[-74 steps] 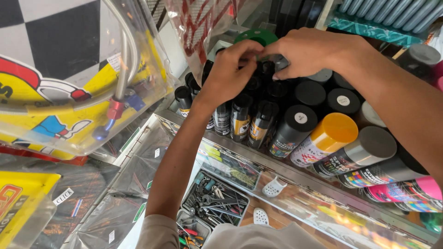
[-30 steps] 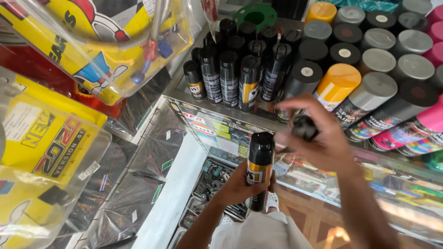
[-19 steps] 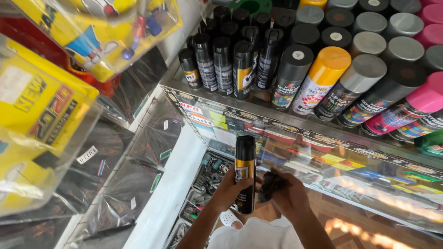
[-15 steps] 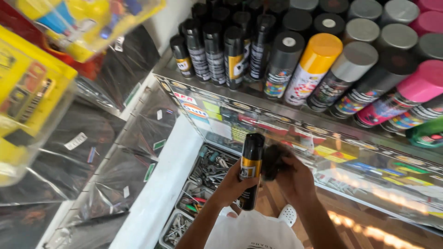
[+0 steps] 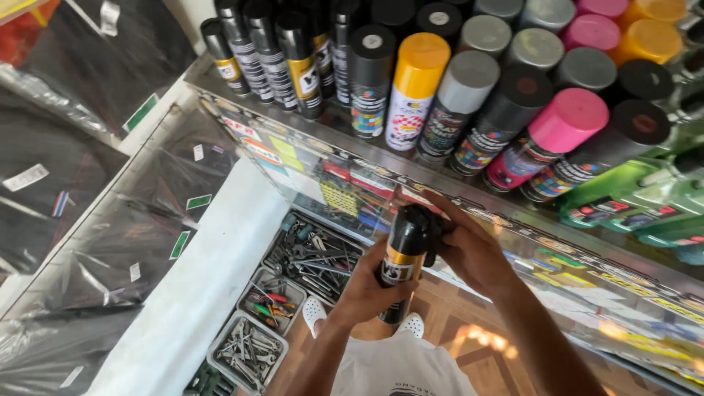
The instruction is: The person is wiping spray cans with a cloth and organizing them on a shelf in a parts shop.
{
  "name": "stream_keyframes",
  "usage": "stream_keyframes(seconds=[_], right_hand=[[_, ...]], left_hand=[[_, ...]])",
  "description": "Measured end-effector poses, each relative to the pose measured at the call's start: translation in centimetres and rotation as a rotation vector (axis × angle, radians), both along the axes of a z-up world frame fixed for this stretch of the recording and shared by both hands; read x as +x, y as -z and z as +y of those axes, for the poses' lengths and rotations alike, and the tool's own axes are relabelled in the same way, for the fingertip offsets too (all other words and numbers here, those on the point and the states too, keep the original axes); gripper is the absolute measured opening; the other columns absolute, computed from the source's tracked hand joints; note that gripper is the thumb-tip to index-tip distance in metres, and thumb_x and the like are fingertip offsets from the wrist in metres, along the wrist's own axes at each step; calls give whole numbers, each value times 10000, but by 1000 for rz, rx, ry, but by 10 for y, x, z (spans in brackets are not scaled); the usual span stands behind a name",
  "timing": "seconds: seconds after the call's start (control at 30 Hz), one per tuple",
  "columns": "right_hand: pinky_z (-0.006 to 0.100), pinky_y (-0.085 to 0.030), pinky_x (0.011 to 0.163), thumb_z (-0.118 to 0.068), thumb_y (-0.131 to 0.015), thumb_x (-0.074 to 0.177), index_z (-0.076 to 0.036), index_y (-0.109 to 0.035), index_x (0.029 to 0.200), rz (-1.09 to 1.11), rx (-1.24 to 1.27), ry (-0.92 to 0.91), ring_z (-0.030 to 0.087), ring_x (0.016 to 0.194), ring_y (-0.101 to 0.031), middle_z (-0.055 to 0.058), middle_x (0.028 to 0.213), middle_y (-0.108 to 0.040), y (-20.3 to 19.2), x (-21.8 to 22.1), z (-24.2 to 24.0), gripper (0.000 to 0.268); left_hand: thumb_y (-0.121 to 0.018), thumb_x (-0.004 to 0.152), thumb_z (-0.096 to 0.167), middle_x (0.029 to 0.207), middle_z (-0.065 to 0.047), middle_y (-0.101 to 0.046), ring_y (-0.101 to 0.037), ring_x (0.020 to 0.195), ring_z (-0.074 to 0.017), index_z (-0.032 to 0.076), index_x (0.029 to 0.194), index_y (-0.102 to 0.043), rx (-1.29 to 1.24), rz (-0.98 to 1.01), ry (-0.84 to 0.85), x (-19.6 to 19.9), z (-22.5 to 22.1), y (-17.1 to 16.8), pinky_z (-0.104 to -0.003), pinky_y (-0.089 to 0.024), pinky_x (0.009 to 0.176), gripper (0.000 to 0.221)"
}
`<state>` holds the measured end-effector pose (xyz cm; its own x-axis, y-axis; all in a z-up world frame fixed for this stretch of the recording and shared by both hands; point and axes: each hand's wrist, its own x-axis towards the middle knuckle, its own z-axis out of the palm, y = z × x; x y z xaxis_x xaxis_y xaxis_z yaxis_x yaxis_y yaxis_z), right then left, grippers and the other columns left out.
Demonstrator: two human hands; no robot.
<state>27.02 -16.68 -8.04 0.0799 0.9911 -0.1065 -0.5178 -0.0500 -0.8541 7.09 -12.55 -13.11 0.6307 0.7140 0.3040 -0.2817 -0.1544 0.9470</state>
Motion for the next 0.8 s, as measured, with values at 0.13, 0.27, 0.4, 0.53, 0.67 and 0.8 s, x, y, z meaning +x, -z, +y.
stream_keyframes(seconds=[0.13, 0.27, 0.4, 0.53, 0.67, 0.8], right_hand=[[394, -591, 728, 30, -515, 865, -17, -433, 1531, 151, -74, 64, 269, 920, -641, 164, 1147, -630, 75, 19, -20, 673], [382, -601, 652, 104, -702, 809, 29, -605, 1351, 113, -28, 147, 255, 811, -681, 176, 1018, -701, 86, -1, -41, 555], [363, -567, 605, 27, -653, 931, 83, -697, 1098, -121, -148, 195, 235, 730, -666, 156, 854, -693, 82, 1, -47, 182], [519, -656, 824, -193, -587, 1021, 1, -662, 1120, -908, -526, -50, 395, 867, -813, 273, 896, -795, -9, 4, -55, 230], [496, -481, 575, -285, -517, 1055, -132, -528, 1071, -1398, -798, -120, 324, 541, -709, 170, 798, -788, -23, 7, -70, 154], [316, -506, 603, -228, -616, 942, -114, -706, 876, -1178, -328, -379, 147, 610, -599, -53, 721, -790, -42, 13, -59, 160]], left_hand=[[-853, 746, 80, 1259, -154, -624, -603, 1169, -259, 21, 1172, -722, 18, 24, 56, 7, 5, -42, -458, -452, 1038, 450], [-879, 741, 74, 1249, -156, -634, -635, 1160, -268, 24, 1190, -719, 21, 59, 154, 6, 17, -39, -466, -467, 1021, 479], [-859, 758, 27, 1212, -142, -641, -649, 1111, -241, 28, 1232, -703, -56, 100, 195, -2, 29, -38, -476, -486, 994, 499], [-814, 802, 25, 1084, -93, -736, -683, 1009, -182, 92, 1288, -663, -213, 249, 183, -11, 43, -18, -455, -535, 923, 513], [-755, 871, 56, 1005, -114, -747, -751, 914, -212, 24, 1265, -601, -349, 255, 182, -13, 41, -10, -332, -588, 822, 424], [-676, 944, 171, 1029, -115, -712, -700, 867, -198, 30, 1308, -554, -456, 242, 128, -20, 43, -11, -334, -576, 778, 409]])
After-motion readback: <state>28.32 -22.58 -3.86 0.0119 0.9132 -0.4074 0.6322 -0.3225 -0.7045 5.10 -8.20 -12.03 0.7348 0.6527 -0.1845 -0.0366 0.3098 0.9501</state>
